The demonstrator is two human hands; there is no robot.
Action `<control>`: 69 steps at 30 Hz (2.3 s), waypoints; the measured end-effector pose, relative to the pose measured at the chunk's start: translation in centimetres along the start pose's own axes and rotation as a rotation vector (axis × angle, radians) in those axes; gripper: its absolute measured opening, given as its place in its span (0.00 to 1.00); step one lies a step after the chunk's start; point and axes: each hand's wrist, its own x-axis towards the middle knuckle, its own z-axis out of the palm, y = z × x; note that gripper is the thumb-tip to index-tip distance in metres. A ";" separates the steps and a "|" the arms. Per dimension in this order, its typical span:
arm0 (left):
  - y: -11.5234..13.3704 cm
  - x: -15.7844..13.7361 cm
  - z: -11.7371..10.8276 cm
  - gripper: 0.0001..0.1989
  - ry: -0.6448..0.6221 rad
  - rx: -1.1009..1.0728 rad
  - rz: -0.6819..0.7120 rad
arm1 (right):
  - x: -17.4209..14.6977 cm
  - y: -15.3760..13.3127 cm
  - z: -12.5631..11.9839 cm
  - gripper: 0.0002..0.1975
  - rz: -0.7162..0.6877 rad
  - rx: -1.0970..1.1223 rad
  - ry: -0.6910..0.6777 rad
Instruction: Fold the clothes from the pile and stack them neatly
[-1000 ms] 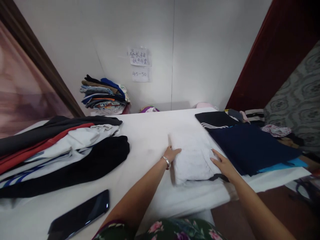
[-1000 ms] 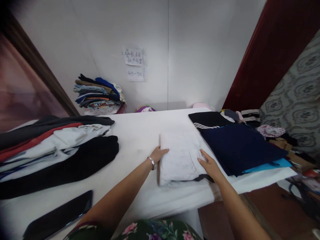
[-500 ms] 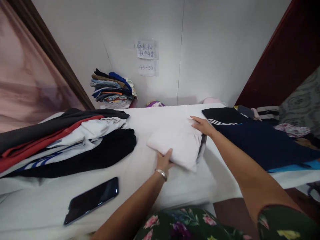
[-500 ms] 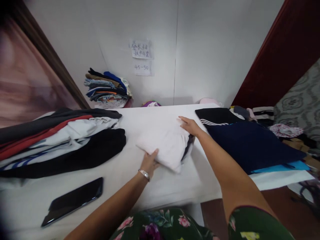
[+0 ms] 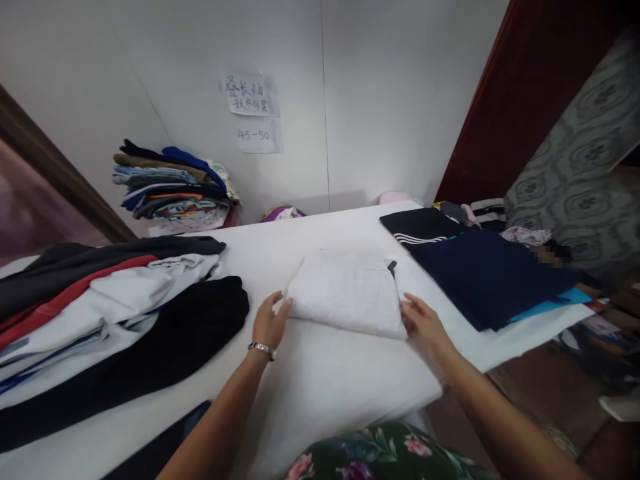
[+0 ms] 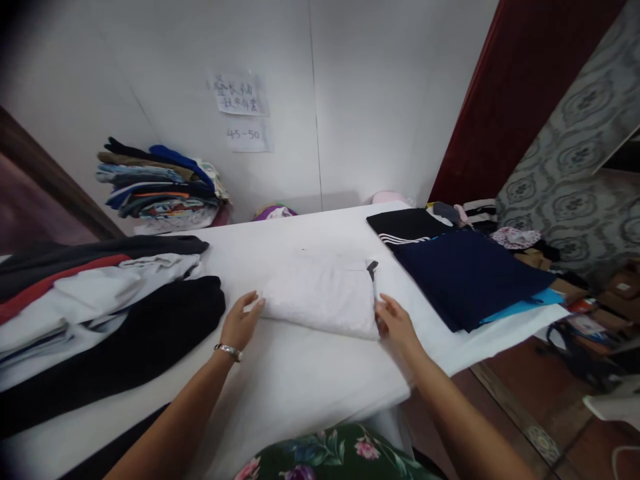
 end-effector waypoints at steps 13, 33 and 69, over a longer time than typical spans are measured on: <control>0.6 0.1 2.6 0.21 -0.104 0.041 0.005 | -2.5 0.5 1.2 0.38 -0.124 -0.053 -0.105; 0.6 -5.6 1.3 0.16 -0.153 0.118 -0.069 | -3.1 0.9 -3.2 0.29 -0.219 -0.717 -0.072; 2.0 3.9 6.0 0.16 -0.168 0.277 -0.221 | 7.2 -2.8 2.4 0.26 -0.090 -0.888 -0.006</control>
